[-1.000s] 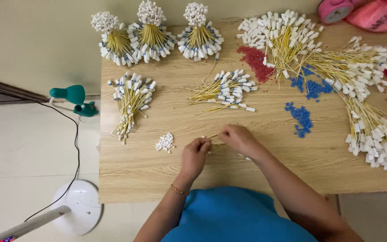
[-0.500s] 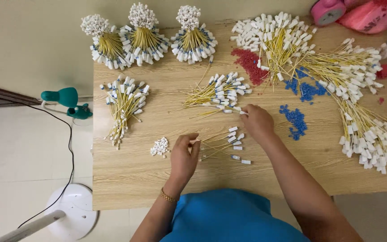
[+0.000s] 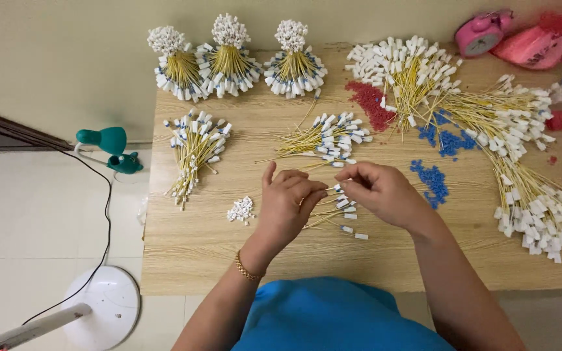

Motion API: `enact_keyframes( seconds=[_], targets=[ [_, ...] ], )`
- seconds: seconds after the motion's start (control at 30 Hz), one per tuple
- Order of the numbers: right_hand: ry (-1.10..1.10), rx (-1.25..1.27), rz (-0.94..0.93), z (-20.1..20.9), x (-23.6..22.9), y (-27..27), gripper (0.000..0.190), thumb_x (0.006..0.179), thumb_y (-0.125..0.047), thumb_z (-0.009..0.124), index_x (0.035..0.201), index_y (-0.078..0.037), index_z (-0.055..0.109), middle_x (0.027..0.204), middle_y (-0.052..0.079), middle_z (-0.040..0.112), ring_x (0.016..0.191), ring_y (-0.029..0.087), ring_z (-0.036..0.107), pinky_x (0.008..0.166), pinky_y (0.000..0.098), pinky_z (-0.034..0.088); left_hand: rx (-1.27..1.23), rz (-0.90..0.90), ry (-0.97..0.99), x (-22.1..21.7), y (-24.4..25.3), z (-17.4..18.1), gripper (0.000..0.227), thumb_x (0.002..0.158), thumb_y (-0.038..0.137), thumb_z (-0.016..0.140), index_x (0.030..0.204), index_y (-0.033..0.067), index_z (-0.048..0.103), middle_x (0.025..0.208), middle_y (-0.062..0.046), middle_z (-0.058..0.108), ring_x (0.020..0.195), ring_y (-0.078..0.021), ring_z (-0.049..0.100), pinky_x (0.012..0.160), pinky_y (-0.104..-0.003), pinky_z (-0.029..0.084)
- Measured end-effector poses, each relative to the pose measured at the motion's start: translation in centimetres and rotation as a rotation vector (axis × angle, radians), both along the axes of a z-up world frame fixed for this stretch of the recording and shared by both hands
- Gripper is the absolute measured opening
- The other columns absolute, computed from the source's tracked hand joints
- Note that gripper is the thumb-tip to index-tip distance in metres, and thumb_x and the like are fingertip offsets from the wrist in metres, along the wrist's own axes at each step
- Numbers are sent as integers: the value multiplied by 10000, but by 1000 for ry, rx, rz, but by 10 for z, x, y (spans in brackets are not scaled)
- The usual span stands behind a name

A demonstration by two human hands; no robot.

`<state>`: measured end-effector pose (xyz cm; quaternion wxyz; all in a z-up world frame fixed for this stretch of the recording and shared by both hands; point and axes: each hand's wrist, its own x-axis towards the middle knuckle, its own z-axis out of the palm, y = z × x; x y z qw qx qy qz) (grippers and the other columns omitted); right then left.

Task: Assembling small plastic components onto thin wires at a workbench.

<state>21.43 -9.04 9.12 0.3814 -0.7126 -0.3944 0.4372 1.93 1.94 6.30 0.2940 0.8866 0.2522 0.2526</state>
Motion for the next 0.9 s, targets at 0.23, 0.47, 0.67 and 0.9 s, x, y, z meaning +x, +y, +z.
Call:
enact_keyframes(
  seconds=[0.23, 0.47, 0.67, 0.9],
  targets=[
    [3, 87, -107, -10, 41, -14, 225, 955, -205, 696, 1073, -19, 742, 832, 20, 714, 727, 86, 629, 657, 252, 534, -321, 12, 19, -32, 17, -9, 139, 933, 240, 734, 944, 116, 794, 901, -40, 775, 891, -212, 719, 984, -474, 451],
    [-987, 413, 123, 25, -9, 9, 296, 851, -287, 767, 1076, -94, 758, 1082, 128, 704, 1016, 289, 643, 897, 418, 489, -666, 108, -21, -29, 7, -3, 177, 933, 234, 725, 972, 68, 773, 868, -76, 773, 821, -173, 713, 744, -317, 564],
    [-613, 313, 292, 10, -38, 26, 182, 896, -239, 714, 991, -87, 743, 995, 71, 729, 937, 281, 685, 823, 399, 528, -366, 82, -43, -27, 7, 2, 159, 923, 225, 750, 947, 74, 792, 859, -80, 776, 824, -180, 702, 775, -333, 542],
    [-383, 197, 215, -7, -37, 31, 170, 944, -207, 680, 986, -45, 707, 890, 88, 703, 782, 212, 672, 708, 349, 539, -910, 121, -218, -33, 10, -30, 207, 994, 200, 675, 1048, 20, 763, 897, -36, 764, 855, -80, 663, 776, -261, 553]
  ],
)
